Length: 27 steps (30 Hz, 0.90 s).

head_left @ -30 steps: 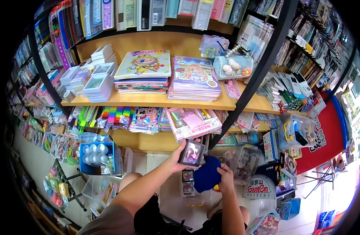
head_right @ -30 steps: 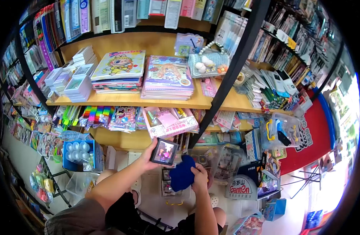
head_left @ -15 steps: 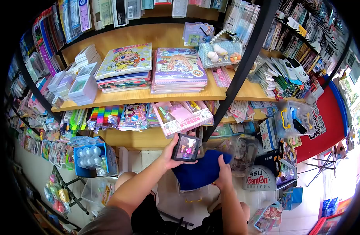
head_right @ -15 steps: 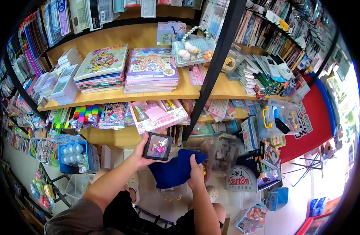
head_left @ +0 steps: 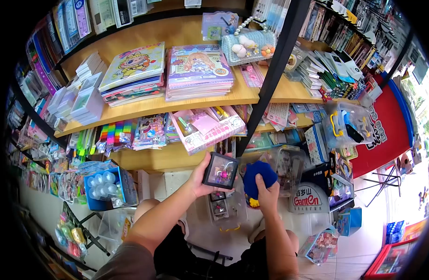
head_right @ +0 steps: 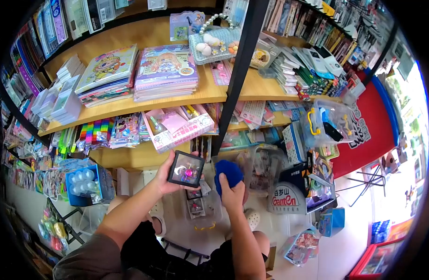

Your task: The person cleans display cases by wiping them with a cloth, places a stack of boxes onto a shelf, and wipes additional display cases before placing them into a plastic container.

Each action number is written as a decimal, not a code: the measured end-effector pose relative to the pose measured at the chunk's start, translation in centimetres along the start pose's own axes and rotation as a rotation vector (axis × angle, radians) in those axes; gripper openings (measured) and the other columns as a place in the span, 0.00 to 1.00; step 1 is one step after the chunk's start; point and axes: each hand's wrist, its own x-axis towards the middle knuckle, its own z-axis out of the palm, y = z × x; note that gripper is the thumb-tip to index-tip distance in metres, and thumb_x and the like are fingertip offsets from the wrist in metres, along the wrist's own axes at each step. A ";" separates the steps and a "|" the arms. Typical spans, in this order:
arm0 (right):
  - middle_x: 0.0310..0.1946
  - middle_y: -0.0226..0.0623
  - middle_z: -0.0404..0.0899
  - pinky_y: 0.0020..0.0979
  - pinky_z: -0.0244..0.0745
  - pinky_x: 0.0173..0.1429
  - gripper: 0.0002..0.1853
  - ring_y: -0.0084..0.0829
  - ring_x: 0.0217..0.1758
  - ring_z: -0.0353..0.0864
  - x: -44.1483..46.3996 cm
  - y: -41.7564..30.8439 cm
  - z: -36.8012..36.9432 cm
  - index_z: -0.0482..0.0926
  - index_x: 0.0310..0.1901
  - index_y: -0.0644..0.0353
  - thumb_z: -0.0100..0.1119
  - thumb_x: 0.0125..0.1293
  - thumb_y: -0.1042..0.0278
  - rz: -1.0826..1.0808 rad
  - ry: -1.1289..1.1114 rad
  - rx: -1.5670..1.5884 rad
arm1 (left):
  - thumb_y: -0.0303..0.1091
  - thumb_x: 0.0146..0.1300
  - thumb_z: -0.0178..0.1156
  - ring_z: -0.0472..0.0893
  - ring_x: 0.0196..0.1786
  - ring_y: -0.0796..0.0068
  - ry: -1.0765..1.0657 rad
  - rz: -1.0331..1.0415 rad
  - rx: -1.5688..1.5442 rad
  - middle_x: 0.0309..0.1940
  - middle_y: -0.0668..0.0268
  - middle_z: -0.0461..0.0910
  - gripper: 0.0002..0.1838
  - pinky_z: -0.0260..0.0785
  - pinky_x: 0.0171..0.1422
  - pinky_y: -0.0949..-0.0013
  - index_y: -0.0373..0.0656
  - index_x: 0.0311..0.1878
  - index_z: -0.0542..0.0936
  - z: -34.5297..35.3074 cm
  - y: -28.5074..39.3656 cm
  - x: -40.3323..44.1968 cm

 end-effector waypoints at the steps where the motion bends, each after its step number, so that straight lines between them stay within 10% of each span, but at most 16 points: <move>1: 0.43 0.31 0.79 0.24 0.69 0.53 0.11 0.22 0.47 0.76 -0.1 0.3 0.3 0.77 0.47 0.67 0.56 0.65 0.74 -0.030 -0.009 -0.061 | 0.73 0.58 0.41 0.68 0.63 0.48 -0.017 -0.022 0.005 0.65 0.64 0.65 0.42 0.57 0.61 0.29 0.57 0.69 0.61 -0.1 -0.2 0.2; 7: 0.50 0.50 0.74 0.38 0.74 0.50 0.16 0.49 0.47 0.78 -1.3 -0.3 3.0 0.78 0.49 0.59 0.62 0.58 0.68 -0.264 -0.163 -0.466 | 0.72 0.62 0.38 0.73 0.59 0.63 0.152 -0.101 0.097 0.60 0.65 0.72 0.36 0.63 0.60 0.39 0.60 0.65 0.67 1.4 -2.6 0.9; 27: 0.50 0.47 0.75 0.42 0.77 0.41 0.18 0.50 0.39 0.80 -1.5 2.4 3.2 0.80 0.46 0.54 0.57 0.52 0.77 -0.322 -0.221 -0.846 | 0.68 0.63 0.44 0.78 0.47 0.74 0.365 -0.083 0.192 0.48 0.73 0.78 0.28 0.71 0.48 0.49 0.62 0.58 0.71 1.7 -4.1 0.1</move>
